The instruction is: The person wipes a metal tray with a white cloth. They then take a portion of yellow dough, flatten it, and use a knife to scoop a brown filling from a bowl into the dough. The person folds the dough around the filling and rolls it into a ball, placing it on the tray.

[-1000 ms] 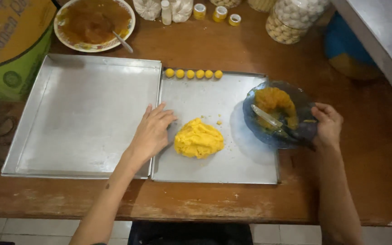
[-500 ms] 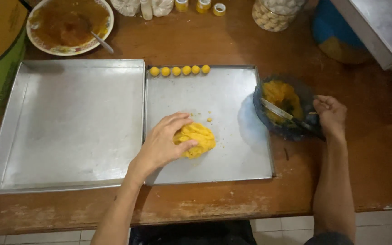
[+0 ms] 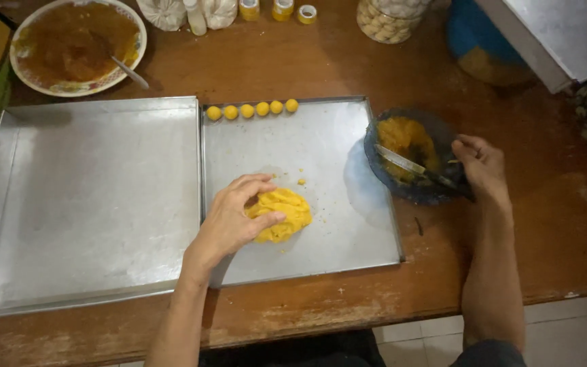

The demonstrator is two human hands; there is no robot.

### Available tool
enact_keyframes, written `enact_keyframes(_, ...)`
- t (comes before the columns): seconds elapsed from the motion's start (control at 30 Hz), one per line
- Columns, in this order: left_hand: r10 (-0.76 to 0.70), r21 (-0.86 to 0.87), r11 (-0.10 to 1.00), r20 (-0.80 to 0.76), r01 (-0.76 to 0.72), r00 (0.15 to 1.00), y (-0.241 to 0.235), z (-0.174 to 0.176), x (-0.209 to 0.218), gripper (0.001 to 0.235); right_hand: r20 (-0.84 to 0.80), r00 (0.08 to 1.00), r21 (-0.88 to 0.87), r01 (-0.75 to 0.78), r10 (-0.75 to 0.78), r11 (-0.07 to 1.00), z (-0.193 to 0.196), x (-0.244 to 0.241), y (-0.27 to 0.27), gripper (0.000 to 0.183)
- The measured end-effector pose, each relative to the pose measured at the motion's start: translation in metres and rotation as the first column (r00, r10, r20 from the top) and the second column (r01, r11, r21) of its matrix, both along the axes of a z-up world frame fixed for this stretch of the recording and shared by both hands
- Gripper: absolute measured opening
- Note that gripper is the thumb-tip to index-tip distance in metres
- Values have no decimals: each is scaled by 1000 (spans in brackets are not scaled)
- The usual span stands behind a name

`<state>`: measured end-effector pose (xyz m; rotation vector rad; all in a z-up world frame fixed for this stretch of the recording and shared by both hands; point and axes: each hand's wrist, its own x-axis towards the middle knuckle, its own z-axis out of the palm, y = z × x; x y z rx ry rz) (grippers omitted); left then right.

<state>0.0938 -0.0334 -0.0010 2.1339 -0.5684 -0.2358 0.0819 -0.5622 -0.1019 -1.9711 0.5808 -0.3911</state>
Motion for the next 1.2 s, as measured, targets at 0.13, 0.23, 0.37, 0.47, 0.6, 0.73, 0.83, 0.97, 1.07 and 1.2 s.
enact_keyframes(0.13,4,11,1000,-13,-4,1000,0,2,-1,52,26,999,-117,-16,19,993,5,0,-2,32)
enact_keyframes(0.23,25,3,1000,-46,-25,999,1,3,-2,53,145,988,-387,0,61,922,19,14,-8,39)
enact_keyframes(0.37,21,-22,1000,-27,-22,999,1,-2,0,50,276,959,-210,121,-60,970,30,76,-57,39)
enact_keyframes(0.47,30,-48,998,-37,-32,999,1,-8,2,48,200,931,-31,316,-304,948,47,116,-70,69)
enact_keyframes(0.6,37,-54,998,-62,-41,997,1,-10,3,50,-380,755,-137,526,-535,839,-26,202,-195,54)
enact_keyframes(0.73,26,-87,996,-28,-28,999,1,-14,4,46,-721,608,-525,-168,-331,834,-87,241,-281,43)
enact_keyframes(0.83,17,-74,997,-34,-20,999,2,-13,4,49,-571,678,-589,54,-463,806,-31,218,-224,54)
enact_keyframes(0.97,14,-62,998,-31,-16,999,2,-12,5,48,-562,730,-716,-194,-389,671,-40,231,-255,36)
enact_keyframes(1.07,16,-63,998,-34,-18,999,2,-9,4,48,-456,737,-456,288,-499,842,-54,247,-280,46)
enact_keyframes(1.2,30,-51,998,-29,-31,999,0,-9,1,48,-411,841,-7,383,-352,924,33,186,-166,59)
